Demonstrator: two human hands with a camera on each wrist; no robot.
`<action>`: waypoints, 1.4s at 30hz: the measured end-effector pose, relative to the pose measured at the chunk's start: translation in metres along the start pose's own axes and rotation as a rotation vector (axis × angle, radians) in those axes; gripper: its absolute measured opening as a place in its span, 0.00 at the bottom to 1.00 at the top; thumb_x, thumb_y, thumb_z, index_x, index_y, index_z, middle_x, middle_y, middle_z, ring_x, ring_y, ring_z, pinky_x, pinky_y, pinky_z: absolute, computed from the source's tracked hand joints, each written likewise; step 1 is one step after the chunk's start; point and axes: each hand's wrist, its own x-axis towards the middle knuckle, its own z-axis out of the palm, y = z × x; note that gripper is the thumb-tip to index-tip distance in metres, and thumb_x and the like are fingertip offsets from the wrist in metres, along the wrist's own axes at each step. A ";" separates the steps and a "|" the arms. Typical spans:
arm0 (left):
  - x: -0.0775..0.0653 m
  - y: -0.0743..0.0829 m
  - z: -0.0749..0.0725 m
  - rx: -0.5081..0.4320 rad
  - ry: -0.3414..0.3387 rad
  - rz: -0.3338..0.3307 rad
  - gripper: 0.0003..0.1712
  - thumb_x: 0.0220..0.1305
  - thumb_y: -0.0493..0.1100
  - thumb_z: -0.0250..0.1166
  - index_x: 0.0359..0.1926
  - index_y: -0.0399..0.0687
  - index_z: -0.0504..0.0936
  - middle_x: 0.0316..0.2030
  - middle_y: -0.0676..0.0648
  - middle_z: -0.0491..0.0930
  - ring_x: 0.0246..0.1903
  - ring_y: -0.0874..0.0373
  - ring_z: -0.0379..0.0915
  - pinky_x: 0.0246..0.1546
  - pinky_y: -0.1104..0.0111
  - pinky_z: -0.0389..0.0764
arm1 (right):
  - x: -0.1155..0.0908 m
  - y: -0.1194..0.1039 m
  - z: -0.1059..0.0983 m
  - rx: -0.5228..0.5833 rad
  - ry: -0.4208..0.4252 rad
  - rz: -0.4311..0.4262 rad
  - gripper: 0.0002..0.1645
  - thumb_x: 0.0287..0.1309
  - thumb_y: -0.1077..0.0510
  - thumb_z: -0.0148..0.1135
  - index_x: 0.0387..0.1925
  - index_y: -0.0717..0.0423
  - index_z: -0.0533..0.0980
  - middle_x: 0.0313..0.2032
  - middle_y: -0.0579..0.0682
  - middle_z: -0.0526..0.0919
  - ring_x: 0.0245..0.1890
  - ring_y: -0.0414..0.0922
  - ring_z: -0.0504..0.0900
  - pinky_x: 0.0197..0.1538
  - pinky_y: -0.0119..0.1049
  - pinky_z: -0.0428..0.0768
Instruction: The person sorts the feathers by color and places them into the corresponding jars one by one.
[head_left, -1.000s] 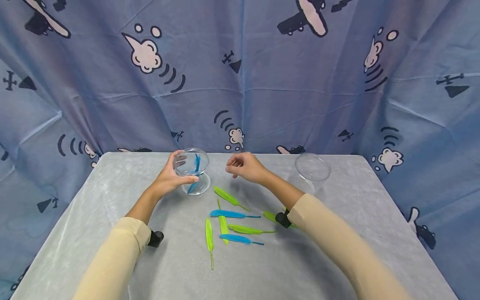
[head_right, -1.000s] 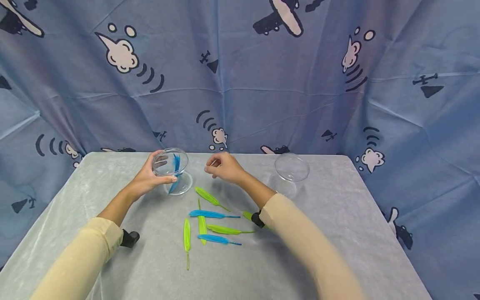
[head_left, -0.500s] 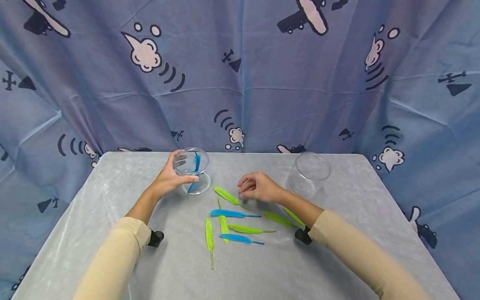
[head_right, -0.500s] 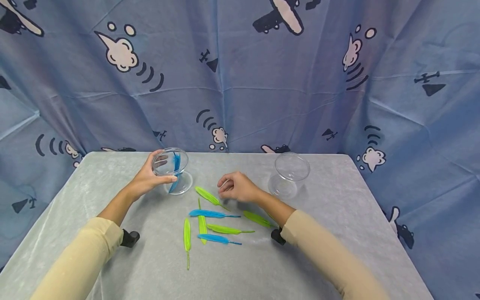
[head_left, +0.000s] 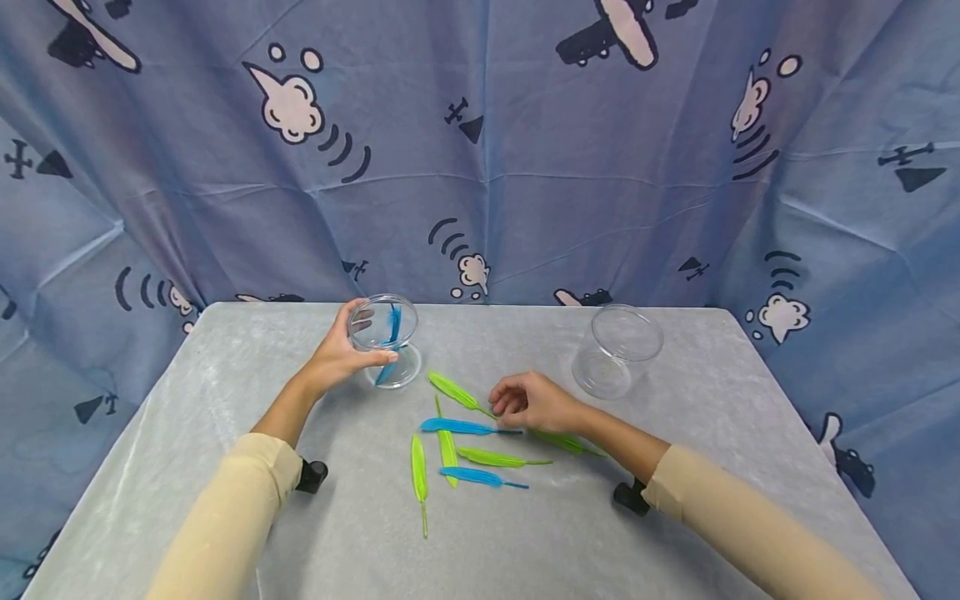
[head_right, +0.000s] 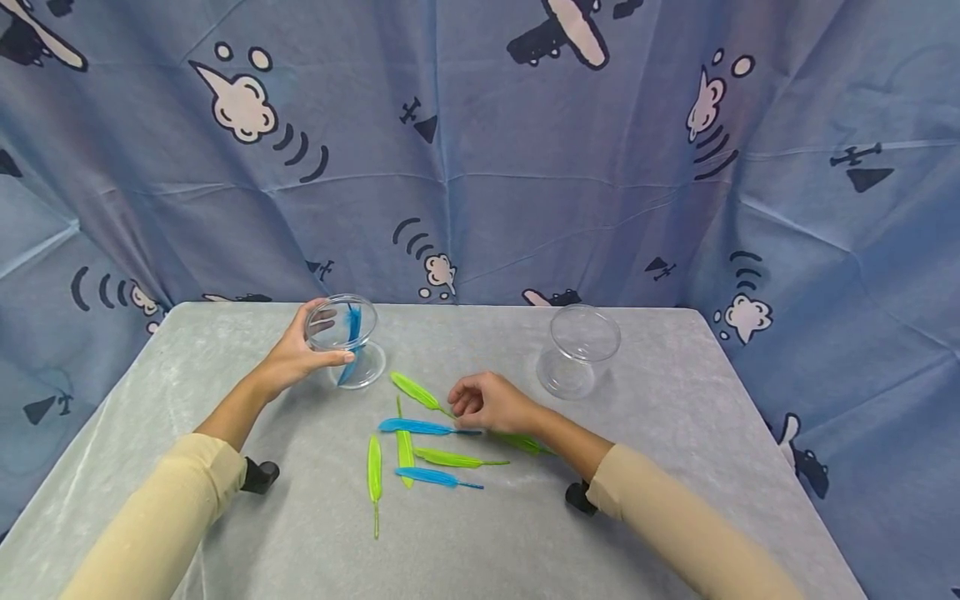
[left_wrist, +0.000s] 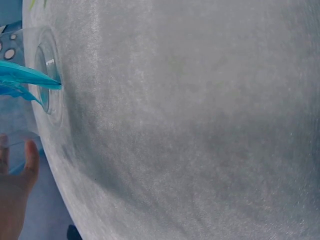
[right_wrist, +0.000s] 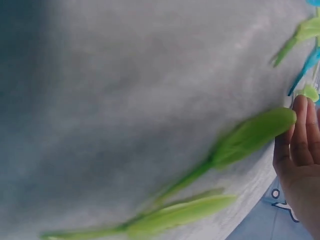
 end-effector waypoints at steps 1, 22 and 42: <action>0.000 0.000 0.000 0.000 0.001 0.000 0.63 0.53 0.48 0.78 0.78 0.55 0.43 0.75 0.40 0.53 0.74 0.41 0.47 0.68 0.43 0.61 | -0.001 0.001 0.000 0.004 -0.001 -0.002 0.15 0.54 0.68 0.71 0.45 0.67 0.80 0.37 0.55 0.85 0.35 0.42 0.83 0.41 0.31 0.82; -0.001 0.001 0.000 0.005 0.013 -0.007 0.62 0.53 0.48 0.78 0.77 0.55 0.44 0.75 0.40 0.53 0.74 0.42 0.48 0.68 0.44 0.60 | -0.012 0.014 0.011 -0.048 0.019 -0.070 0.18 0.52 0.66 0.73 0.46 0.62 0.81 0.38 0.49 0.85 0.39 0.44 0.83 0.44 0.38 0.80; 0.000 -0.003 0.000 -0.019 -0.014 0.018 0.63 0.54 0.48 0.78 0.78 0.54 0.42 0.75 0.40 0.52 0.74 0.42 0.46 0.67 0.44 0.63 | -0.011 0.015 0.015 -0.147 0.024 -0.120 0.12 0.55 0.73 0.67 0.41 0.60 0.82 0.34 0.44 0.84 0.35 0.37 0.81 0.43 0.36 0.82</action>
